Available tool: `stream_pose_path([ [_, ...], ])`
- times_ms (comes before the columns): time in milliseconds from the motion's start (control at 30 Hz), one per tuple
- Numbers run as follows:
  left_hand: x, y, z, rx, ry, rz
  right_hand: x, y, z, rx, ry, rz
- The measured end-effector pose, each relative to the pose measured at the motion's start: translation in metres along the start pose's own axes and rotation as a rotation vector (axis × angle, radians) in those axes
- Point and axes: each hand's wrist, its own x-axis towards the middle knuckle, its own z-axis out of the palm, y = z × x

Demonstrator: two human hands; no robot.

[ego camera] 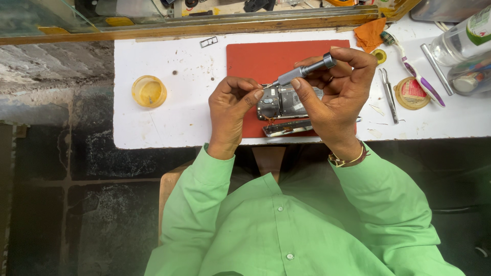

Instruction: The person reassembles a smartphone by placing the battery and back cover, then uses a screwdriver to fasten multiple screws on the back and internal frame. The device remains on a red mat throughout the process.

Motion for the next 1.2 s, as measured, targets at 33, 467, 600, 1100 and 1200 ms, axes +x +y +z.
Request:
stream_pose_path([
  [33,0.0,0.0,0.0,0.002,-0.002,-0.001,0.0,0.0,0.0,-0.001,-0.001,0.001],
  [467,0.0,-0.002,0.001,0.025,0.009,0.013,0.001,0.001,0.001,-0.025,0.012,-0.007],
  [600,-0.003,-0.005,0.001,0.022,0.03,0.024,0.002,-0.001,0.004,-0.052,0.017,-0.016],
  [1100,-0.005,-0.015,0.0,-0.067,0.025,-0.009,0.0,0.001,0.002,0.002,-0.015,-0.032],
  [1200,-0.007,-0.011,0.002,0.005,0.042,0.025,0.0,0.002,0.002,0.015,-0.011,-0.016],
])
